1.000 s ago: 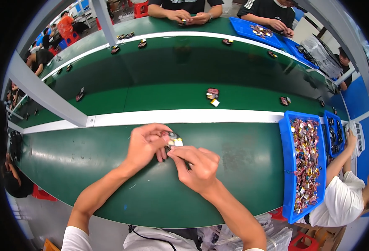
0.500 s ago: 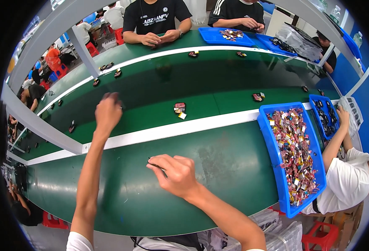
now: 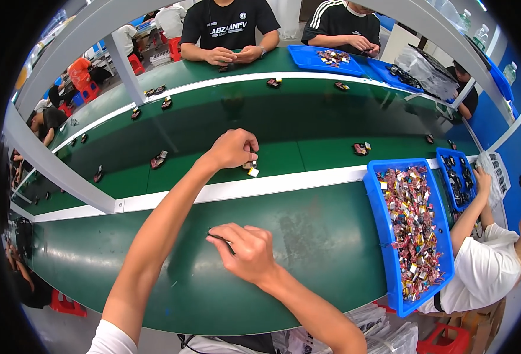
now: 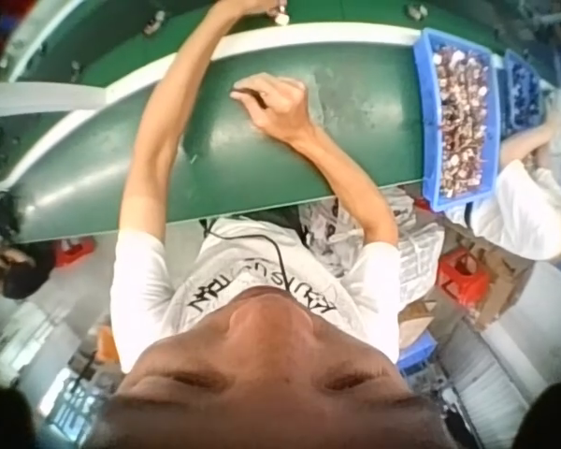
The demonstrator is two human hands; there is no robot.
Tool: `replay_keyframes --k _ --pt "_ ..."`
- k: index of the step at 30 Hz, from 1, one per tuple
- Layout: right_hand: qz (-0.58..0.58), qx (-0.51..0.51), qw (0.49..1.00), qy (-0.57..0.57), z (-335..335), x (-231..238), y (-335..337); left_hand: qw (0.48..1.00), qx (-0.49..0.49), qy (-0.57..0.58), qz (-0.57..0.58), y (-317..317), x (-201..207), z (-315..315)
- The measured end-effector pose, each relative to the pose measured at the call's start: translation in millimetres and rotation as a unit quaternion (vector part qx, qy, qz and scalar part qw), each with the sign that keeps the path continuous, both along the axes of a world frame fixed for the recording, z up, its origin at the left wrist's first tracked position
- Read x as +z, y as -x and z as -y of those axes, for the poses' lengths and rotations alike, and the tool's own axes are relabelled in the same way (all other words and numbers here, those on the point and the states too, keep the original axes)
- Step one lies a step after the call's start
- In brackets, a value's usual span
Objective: Manually assemble small electronic components at a conveyor belt using tweezers.
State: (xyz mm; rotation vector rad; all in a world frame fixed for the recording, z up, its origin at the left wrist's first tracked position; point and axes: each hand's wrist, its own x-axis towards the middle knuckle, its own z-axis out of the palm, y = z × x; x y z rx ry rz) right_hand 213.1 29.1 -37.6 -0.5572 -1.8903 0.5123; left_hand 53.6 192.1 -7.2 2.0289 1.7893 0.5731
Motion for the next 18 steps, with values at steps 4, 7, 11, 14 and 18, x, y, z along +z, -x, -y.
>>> replay_keyframes --k 4,7,11,14,18 --pt "-0.016 0.007 1.0 -0.007 2.3 1.0 2.4 0.998 0.011 0.04 0.051 15.9 6.2 14.7" --pt "-0.007 0.007 0.999 0.031 7.1 7.5 0.8 0.99 0.038 0.05 0.13 31.0 18.5 44.6" --pt "-0.01 -0.001 0.985 0.171 10.7 6.9 -4.7 0.946 0.089 0.092 0.299 36.4 28.6 102.3" --pt "-0.119 0.028 0.945 0.303 7.8 5.4 -2.7 0.916 0.113 0.09 0.375 44.2 15.5 145.5" --pt "-0.143 0.043 0.916 0.372 4.5 14.6 -4.6 0.856 0.146 0.069 0.49 36.3 -8.6 191.8"
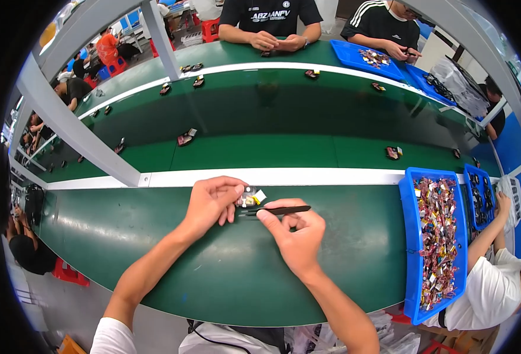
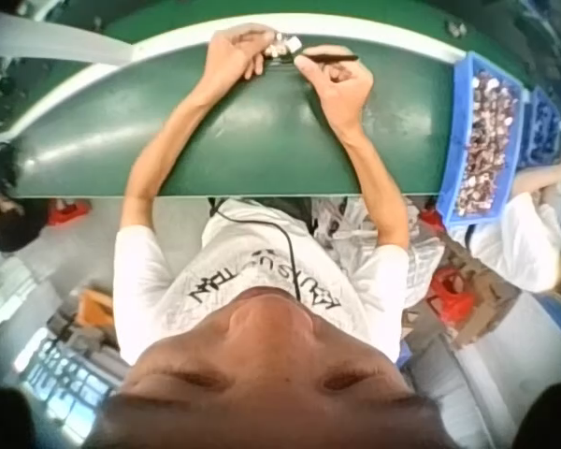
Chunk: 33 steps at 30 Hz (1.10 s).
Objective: Manually assemble small electronic components at a conveyor belt using tweezers.
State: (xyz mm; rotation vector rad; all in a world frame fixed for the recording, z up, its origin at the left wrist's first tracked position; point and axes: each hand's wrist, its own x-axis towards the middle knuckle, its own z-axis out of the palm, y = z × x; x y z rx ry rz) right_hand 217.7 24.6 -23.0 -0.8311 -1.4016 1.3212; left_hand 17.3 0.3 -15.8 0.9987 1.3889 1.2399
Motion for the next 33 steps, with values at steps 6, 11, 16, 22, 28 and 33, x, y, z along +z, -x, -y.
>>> replay_keyframes --k 6,11,16,22,28,33 --pt "-0.002 -0.014 1.0 -0.025 -1.5 -7.2 2.5 0.999 0.014 -0.034 0.025 -4.9 -14.0 19.3" --pt "0.011 -0.011 1.0 -0.013 -1.1 -11.7 0.4 0.999 0.014 -0.028 0.007 -7.0 -20.6 20.9" --pt "0.044 -0.01 0.999 -0.011 1.9 -11.0 2.9 0.999 0.011 -0.042 -0.003 -7.9 -19.2 22.4" --pt "0.083 -0.029 0.996 -0.033 4.0 -8.8 4.4 0.999 0.006 -0.049 -0.012 -8.4 -20.2 21.8" --pt "0.016 0.008 0.996 0.084 2.2 -4.7 4.1 0.998 -0.004 -0.062 0.029 -9.9 -22.5 21.8" --pt "0.012 0.017 0.987 0.161 1.4 1.5 4.3 0.996 -0.014 -0.077 0.042 -9.5 -25.9 21.9"
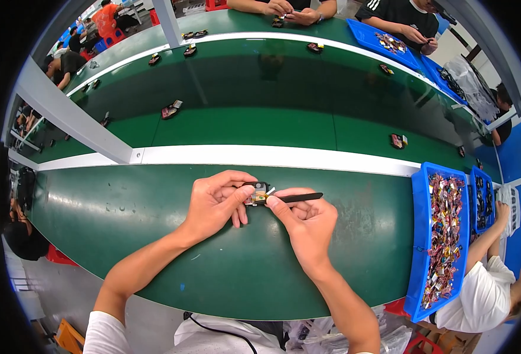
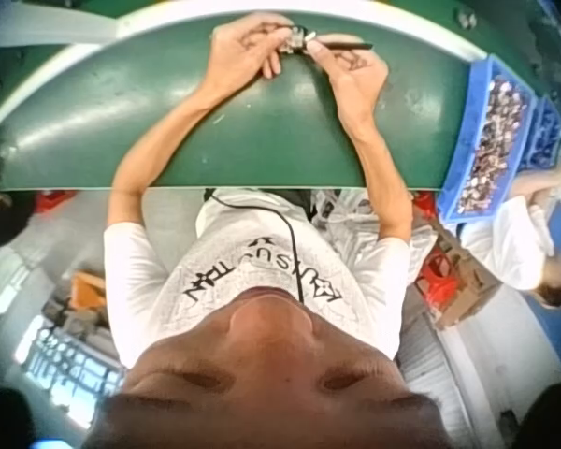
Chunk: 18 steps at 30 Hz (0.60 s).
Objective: Manually assemble small electronic components at a conveyor belt using tweezers.
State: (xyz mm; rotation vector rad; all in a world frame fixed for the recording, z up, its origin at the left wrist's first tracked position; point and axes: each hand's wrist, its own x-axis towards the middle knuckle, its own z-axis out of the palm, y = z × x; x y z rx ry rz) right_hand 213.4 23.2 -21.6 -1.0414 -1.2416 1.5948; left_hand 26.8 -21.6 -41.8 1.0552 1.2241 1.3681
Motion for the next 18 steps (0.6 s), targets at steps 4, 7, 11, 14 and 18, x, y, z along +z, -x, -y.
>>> replay_keyframes --k 4,7,11,14,18 --pt "-0.012 0.001 1.0 -0.022 0.0 -4.7 -0.9 1.0 0.002 -0.009 0.001 -1.5 0.5 0.2" --pt "-0.018 0.008 0.999 -0.042 -1.0 -4.9 -1.1 1.0 -0.003 0.005 -0.002 0.7 1.5 -0.8" --pt "-0.004 0.006 0.998 -0.066 -2.0 -7.0 -1.2 0.999 -0.015 0.03 0.026 4.7 3.5 -2.1" --pt "-0.011 -0.007 0.996 -0.092 -2.5 -10.5 1.7 0.998 -0.028 0.04 0.032 7.6 4.3 -2.5" --pt "-0.005 -0.002 0.995 -0.103 -3.1 -9.9 -0.1 0.997 -0.061 0.047 0.023 12.0 2.8 -3.2"
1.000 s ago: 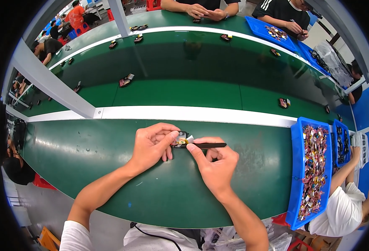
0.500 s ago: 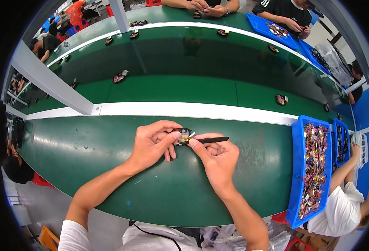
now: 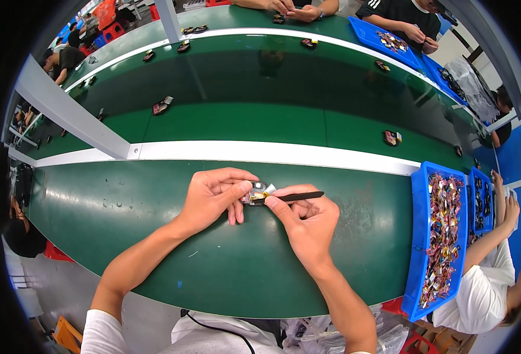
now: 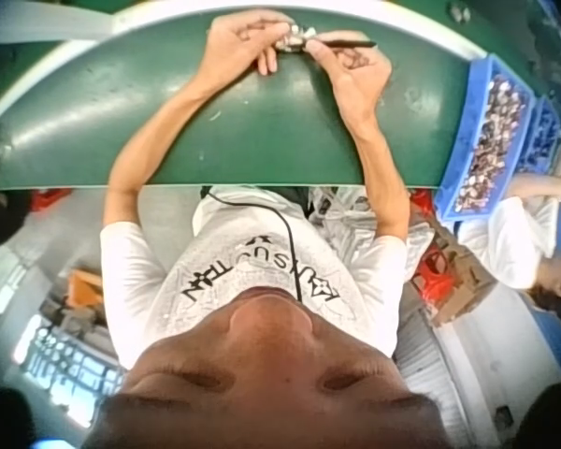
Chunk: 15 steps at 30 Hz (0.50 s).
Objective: Manually assemble small electronic components at a conveyor belt using tweezers.
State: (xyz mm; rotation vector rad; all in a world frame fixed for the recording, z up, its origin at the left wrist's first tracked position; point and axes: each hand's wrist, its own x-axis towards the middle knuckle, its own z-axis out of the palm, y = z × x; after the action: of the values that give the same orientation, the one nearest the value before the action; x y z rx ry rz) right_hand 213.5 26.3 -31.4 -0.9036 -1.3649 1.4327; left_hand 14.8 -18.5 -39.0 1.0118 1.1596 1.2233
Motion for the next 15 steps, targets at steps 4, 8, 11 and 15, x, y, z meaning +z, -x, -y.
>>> replay_keyframes --k 4,8,11,15 --pt "0.012 0.002 0.999 -0.043 0.7 -1.3 -1.7 1.0 -0.015 0.003 0.004 1.3 1.7 0.5" --pt "0.041 -0.03 0.991 -0.126 4.4 0.0 -2.0 0.999 -0.029 0.007 0.021 2.2 2.6 -0.9" --pt "0.078 -0.059 0.972 -0.213 5.9 -2.3 0.1 0.999 -0.031 0.004 0.028 3.8 2.6 0.0" --pt "0.081 -0.064 0.967 -0.231 8.1 -2.3 2.6 0.999 -0.022 -0.003 0.031 3.6 2.6 0.6"
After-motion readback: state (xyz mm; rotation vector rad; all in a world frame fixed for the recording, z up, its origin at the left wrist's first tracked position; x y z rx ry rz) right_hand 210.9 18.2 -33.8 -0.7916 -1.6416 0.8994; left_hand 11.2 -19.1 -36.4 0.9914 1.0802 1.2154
